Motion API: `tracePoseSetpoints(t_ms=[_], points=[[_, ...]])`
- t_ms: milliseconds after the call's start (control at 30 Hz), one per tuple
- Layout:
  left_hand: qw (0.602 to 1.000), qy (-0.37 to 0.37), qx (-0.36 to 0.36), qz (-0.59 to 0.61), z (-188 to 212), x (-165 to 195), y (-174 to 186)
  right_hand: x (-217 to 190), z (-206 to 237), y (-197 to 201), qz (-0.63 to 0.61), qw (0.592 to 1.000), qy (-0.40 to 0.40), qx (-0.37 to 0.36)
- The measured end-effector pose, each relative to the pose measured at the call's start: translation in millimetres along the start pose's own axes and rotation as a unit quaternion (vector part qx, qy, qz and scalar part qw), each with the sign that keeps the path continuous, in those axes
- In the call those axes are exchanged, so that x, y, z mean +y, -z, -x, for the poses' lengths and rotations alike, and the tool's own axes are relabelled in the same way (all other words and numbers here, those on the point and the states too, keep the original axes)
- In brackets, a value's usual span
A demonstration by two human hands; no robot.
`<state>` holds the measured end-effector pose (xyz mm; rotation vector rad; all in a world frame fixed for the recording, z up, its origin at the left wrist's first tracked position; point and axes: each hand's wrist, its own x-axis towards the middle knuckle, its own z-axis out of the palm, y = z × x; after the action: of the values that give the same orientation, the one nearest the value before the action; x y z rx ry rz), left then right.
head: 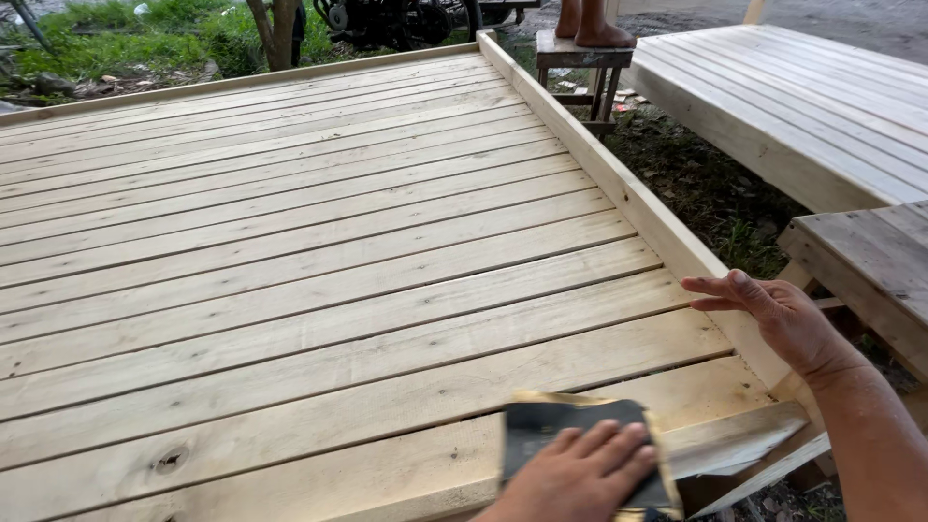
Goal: The person sands the slatted wooden surface of a large furniture frame using a sanding block wrapped in sandpaper, moving it back and forth across the planks while steadying the frame with the other hand. They work across different sections of the panel, repositioning the sandpaper and continuing to sand the wood surface.
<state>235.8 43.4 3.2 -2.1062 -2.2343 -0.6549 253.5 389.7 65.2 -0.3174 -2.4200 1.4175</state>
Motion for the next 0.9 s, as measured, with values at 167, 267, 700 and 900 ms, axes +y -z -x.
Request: tracePoseSetpoints(t_ms=[167, 267, 700, 900], points=[[0.998, 0.053, -0.024, 0.003, -1.6, 10.0, 6.5, -8.9, -4.1, -19.5, 0.044, 0.999, -0.005, -0.029], [0.999, 0.033, -0.015, 0.011, -35.5, 24.4, 9.3, -18.4, -5.2, -52.2, 0.025, 0.998, -0.011, -0.061], [0.996, 0.08, -0.04, -0.009, 70.0, 1.1, 39.8, -39.6, -50.1, -134.7, 0.053, 0.988, 0.004, -0.146], [0.999, 0.031, -0.004, -0.03, 31.5, 6.1, 27.9, -22.3, -50.2, -152.4, 0.031, 0.988, 0.027, -0.146]])
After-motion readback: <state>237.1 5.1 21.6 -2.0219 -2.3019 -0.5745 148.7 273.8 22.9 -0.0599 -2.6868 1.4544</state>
